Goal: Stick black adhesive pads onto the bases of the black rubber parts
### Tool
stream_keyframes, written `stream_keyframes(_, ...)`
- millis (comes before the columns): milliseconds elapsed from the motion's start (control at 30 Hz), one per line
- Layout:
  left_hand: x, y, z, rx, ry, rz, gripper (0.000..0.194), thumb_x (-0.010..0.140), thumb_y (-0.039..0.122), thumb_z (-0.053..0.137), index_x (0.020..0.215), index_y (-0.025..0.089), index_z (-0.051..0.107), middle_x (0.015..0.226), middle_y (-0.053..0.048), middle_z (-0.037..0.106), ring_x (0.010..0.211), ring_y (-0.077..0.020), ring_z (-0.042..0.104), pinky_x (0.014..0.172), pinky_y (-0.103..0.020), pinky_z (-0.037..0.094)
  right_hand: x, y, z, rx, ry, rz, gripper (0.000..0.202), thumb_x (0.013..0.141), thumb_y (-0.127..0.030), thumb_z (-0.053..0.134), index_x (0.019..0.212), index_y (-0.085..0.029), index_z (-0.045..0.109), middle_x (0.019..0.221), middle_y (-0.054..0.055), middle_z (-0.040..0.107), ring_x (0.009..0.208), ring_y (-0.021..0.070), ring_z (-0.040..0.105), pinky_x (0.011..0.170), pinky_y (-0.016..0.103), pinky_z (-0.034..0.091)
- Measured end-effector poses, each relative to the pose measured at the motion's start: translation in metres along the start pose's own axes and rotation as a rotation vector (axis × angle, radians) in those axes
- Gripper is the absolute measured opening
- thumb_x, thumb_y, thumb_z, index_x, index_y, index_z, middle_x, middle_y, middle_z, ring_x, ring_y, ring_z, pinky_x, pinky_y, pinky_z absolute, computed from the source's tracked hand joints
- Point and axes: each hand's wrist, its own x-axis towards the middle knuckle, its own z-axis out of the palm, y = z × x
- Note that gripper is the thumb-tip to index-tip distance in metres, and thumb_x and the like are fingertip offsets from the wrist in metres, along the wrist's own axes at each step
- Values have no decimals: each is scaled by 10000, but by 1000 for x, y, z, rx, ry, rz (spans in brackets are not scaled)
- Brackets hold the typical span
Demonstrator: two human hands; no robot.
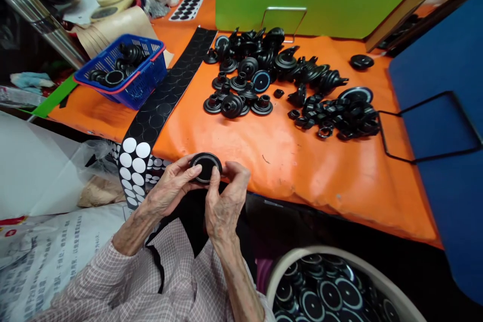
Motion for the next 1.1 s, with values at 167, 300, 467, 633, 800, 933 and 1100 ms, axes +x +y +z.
stream_keyframes(167,-11,12,-14,68,-2,2,387,748,378,744,1066,166,688,1041,-88,684,832,-199,684,671,-298,587,11,-6,-3,171,-321,294,288,791,-524,630,803,-237,615,754,31,637,711,218,623,643,373,526)
stream_keyframes(300,4,48,-43,216,9,58,493,737,449,740,1115,142,666,943,-99,696,700,-161,685,590,-242,556,41,-21,38,367,-494,280,349,699,-575,697,676,-239,609,628,16,620,577,199,591,522,342,499)
stream_keyframes(467,26,166,-65,317,276,237,585,669,336,814,1169,122,596,905,-93,694,601,-148,663,597,-288,543,89,-100,125,694,-602,202,356,698,-519,709,690,-203,544,586,-30,557,500,118,532,506,280,473)
stream_keyframes(633,25,218,-100,753,486,510,394,758,464,697,974,139,647,819,-59,650,600,-129,598,611,-282,473,112,-127,157,794,-576,23,276,780,-435,613,925,-215,535,830,-4,622,693,145,649,712,348,547)
stream_keyframes(800,13,128,-149,859,620,207,357,570,382,815,787,170,627,785,-27,601,770,-178,528,702,-294,407,51,-47,134,242,-606,-148,261,825,-397,532,953,-193,630,960,90,679,880,234,634,830,463,516)
stream_keyframes(933,15,89,-156,683,533,133,275,624,360,762,775,179,621,720,-8,574,686,-157,508,649,-290,393,5,-9,130,183,-593,-246,258,845,-310,514,1053,-201,622,1083,112,659,1050,257,599,919,480,490)
stream_keyframes(1100,13,101,-139,472,319,157,145,650,277,740,743,185,676,747,-27,645,750,-171,561,706,-297,431,4,-21,137,106,-554,-282,310,887,-312,480,1141,-183,602,1157,143,615,1095,271,559,899,480,498)
